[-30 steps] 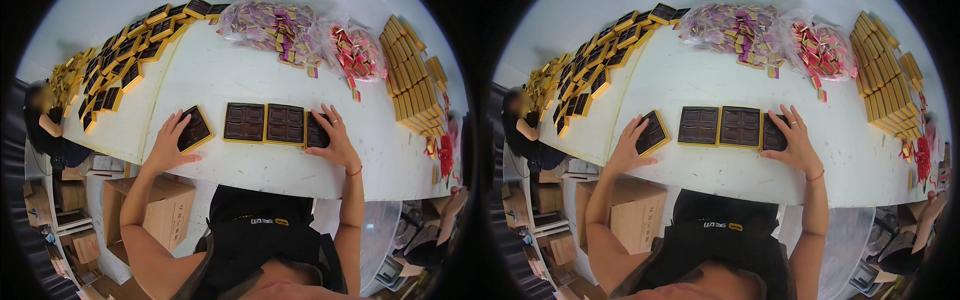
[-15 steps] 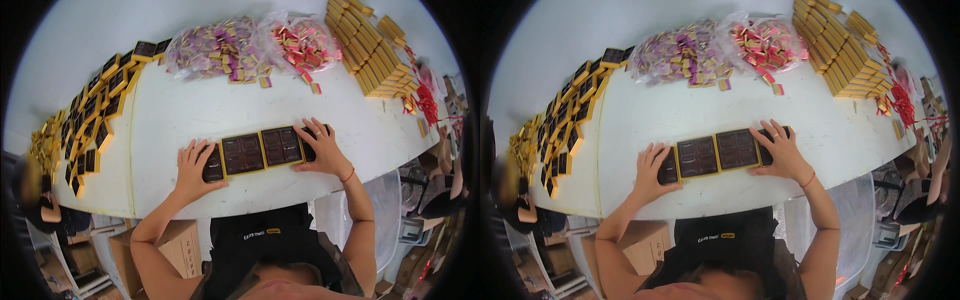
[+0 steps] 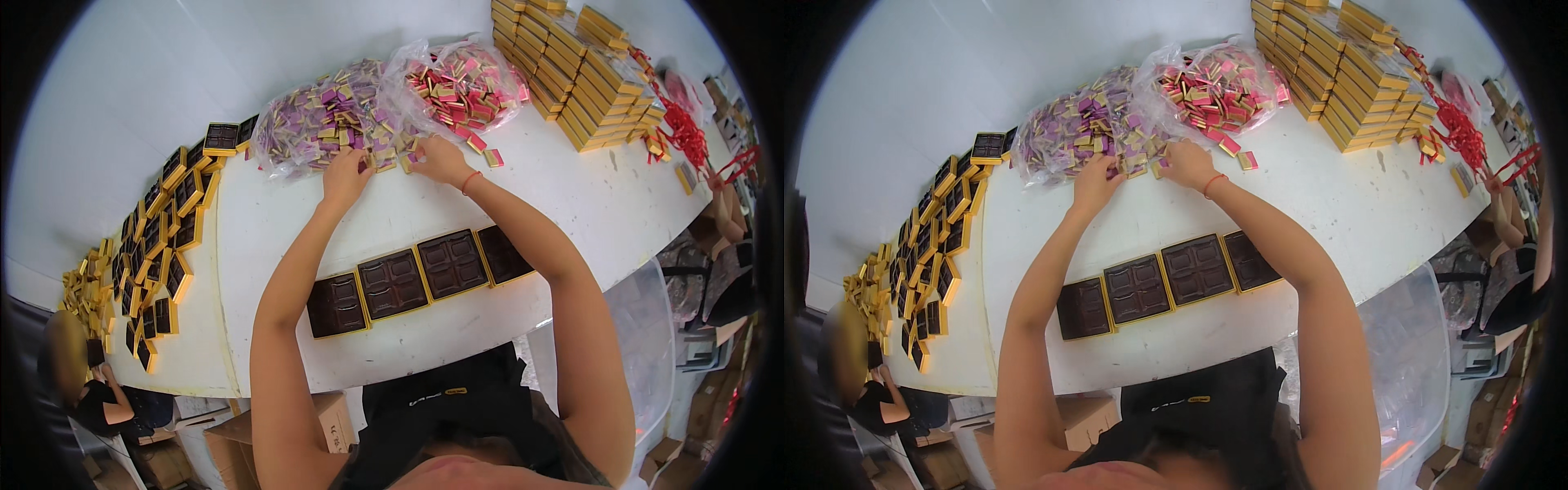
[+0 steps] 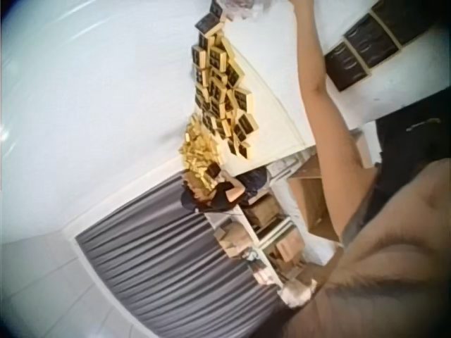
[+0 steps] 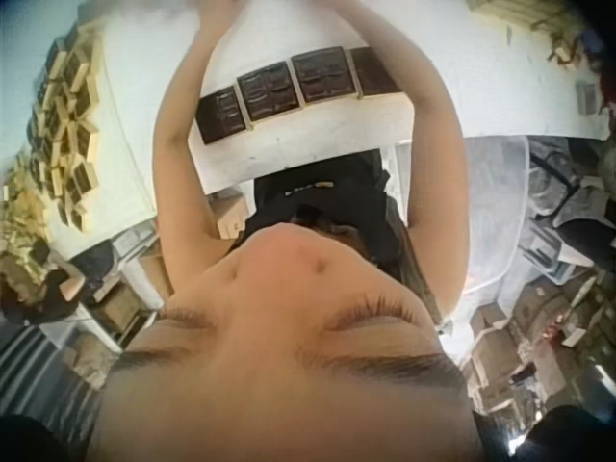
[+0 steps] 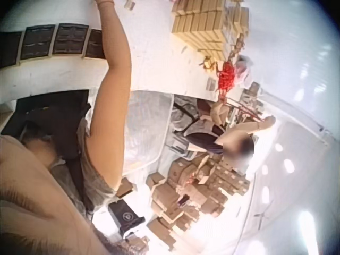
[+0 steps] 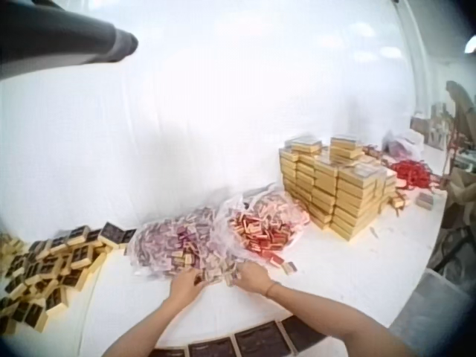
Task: The person assembles eyeshadow palettes by placing small colored pans into black trays, then covers them with clear plastic lids. The person stacks the completed palettes on the table.
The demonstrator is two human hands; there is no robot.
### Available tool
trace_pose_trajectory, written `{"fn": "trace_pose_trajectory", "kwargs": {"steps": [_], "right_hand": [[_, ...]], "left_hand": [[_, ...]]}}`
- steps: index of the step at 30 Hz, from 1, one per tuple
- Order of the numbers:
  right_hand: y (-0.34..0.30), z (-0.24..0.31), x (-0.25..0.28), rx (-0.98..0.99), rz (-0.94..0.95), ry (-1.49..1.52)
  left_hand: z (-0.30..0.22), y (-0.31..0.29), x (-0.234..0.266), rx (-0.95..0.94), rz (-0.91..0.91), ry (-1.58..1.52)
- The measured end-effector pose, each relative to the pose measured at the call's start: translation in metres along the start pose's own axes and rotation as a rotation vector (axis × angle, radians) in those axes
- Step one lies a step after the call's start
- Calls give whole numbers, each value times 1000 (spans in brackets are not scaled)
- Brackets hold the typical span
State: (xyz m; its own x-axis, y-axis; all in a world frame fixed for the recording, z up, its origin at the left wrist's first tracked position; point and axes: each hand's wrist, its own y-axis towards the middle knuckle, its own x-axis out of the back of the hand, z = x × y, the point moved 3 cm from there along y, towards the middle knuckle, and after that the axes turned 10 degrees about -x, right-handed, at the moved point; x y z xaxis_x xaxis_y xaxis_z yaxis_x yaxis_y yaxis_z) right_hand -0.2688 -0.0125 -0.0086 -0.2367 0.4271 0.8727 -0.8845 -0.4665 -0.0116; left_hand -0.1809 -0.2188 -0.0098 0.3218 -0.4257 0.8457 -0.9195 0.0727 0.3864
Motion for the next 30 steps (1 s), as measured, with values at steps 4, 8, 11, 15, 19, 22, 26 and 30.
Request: {"fn": "trace_pose_trajectory", "kwargs": {"steps": [4,8,11,15,19,22,26,30], "right_hand": [[14,-18,-18,69,-43,178],[15,-7,-20,175,-27,105],[13,0,-18,120,43,44],[-31,19,1,34,230,279],[-110,66,0,159,466,821],[-183,115,-5,303,445,743],[-218,139,-54,255,465,952],[-224,150,-64,340,257,700]], "left_hand": [[1,-7,-4,68,10,-70],[-13,-9,12,25,30,10],[-23,-14,24,-20,7,-37],[-56,-74,66,5,-73,-203],[-69,-156,89,232,-256,-589],[-68,-206,98,371,-434,-780],[-57,-228,97,344,-390,-613],[-40,-233,92,329,-287,-547]]}}
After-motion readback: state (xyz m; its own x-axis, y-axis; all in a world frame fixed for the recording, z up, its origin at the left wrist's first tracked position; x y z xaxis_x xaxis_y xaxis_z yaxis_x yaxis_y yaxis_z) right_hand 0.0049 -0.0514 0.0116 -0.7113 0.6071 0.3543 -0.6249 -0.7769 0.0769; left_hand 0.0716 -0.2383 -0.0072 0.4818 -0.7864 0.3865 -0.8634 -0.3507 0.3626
